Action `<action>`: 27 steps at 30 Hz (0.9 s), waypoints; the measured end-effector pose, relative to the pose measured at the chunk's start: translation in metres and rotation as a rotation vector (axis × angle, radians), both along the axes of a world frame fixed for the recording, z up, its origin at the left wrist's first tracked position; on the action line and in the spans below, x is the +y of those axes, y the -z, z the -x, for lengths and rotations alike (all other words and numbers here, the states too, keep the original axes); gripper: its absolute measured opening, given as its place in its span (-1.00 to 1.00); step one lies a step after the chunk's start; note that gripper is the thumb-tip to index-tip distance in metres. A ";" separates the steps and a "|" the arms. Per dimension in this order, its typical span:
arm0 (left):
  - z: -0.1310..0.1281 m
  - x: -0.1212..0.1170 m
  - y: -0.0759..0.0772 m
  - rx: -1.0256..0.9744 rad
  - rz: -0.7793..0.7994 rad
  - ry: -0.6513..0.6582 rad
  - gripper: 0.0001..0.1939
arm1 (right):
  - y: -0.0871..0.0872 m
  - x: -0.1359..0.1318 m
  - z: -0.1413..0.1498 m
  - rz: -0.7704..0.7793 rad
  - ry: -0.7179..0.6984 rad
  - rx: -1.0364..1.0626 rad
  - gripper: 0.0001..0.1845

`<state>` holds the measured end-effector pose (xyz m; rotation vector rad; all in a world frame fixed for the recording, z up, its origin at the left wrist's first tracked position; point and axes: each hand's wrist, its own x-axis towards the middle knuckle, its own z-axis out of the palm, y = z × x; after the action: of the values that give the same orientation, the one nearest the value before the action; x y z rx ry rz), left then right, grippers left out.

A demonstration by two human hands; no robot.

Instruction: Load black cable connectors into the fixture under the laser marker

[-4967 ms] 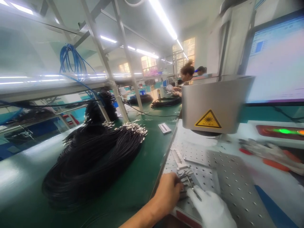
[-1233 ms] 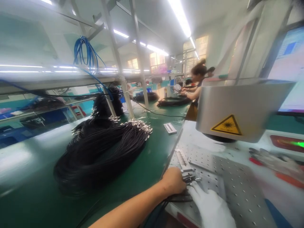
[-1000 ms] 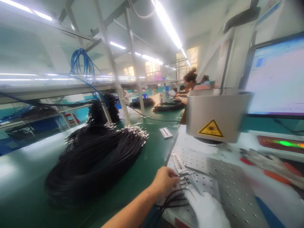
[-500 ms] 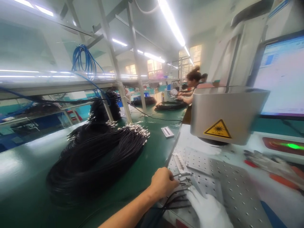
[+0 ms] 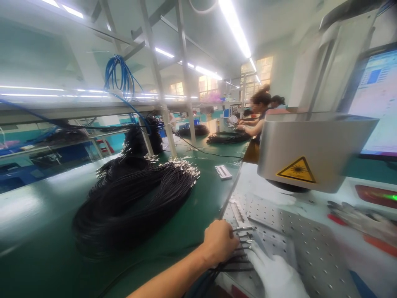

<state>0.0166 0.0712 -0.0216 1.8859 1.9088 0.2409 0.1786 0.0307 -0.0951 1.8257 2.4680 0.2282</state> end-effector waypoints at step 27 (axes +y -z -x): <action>0.020 -0.003 -0.001 -0.366 -0.153 0.042 -0.84 | 0.008 0.026 -0.003 0.106 -0.061 0.122 -0.37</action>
<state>-0.0035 0.0679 -0.0210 1.8234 1.6410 0.6859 0.1816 0.0565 -0.1028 1.7737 2.5643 -0.0123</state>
